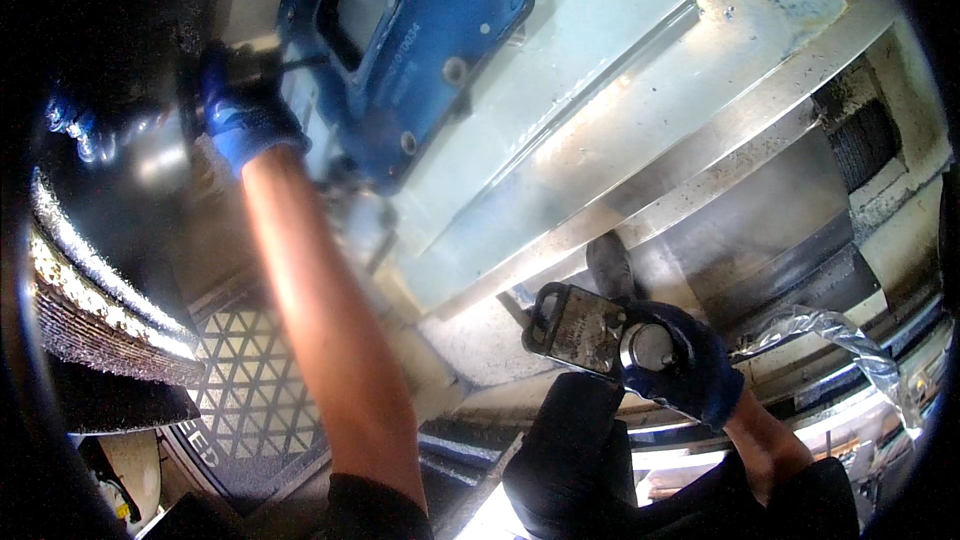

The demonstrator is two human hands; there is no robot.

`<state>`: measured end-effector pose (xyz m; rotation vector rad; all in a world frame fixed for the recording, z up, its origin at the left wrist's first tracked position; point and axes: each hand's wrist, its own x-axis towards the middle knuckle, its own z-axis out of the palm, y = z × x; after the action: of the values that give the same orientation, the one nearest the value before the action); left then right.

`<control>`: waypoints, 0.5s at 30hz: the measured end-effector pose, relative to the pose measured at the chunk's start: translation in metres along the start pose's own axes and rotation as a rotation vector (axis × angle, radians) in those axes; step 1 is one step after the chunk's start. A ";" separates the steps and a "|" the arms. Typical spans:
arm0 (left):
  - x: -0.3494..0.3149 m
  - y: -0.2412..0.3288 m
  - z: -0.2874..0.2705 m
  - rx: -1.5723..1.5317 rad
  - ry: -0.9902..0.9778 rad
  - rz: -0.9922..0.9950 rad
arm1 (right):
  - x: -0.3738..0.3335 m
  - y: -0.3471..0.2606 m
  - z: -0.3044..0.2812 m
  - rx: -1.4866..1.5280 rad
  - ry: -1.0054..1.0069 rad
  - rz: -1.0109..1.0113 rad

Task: The person operates a CNC machine, interacting with the control panel to input commands and monitor the screen. They also reach into the machine's interior to adjust a metal component using a wrench and inspect the setup.

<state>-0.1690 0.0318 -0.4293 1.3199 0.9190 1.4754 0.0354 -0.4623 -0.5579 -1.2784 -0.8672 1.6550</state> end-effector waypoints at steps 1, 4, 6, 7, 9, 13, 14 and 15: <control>0.001 -0.001 -0.002 -0.053 0.067 -0.008 | 0.000 0.000 0.000 -0.039 0.005 -0.022; -0.002 0.001 -0.002 0.310 0.059 0.042 | 0.001 0.000 0.000 -0.055 0.015 -0.036; -0.007 0.006 0.004 0.307 0.053 0.015 | -0.001 0.001 0.000 -0.038 0.005 -0.027; -0.010 0.008 0.009 0.322 0.065 -0.011 | -0.001 0.001 0.000 -0.074 0.024 -0.049; -0.018 0.010 0.018 0.322 0.096 0.008 | -0.003 0.001 0.000 -0.016 0.038 -0.027; -0.016 0.006 0.012 0.317 0.127 -0.011 | -0.003 -0.002 0.000 -0.052 0.074 -0.077; -0.009 0.005 0.002 1.015 0.063 0.267 | -0.004 -0.004 0.000 -0.023 0.047 -0.054; 0.004 0.007 -0.010 1.701 -0.061 0.565 | -0.005 -0.006 0.000 -0.022 0.042 -0.056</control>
<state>-0.1797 0.0339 -0.4231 2.9484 2.0045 0.7398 0.0374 -0.4645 -0.5505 -1.2882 -0.8900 1.5739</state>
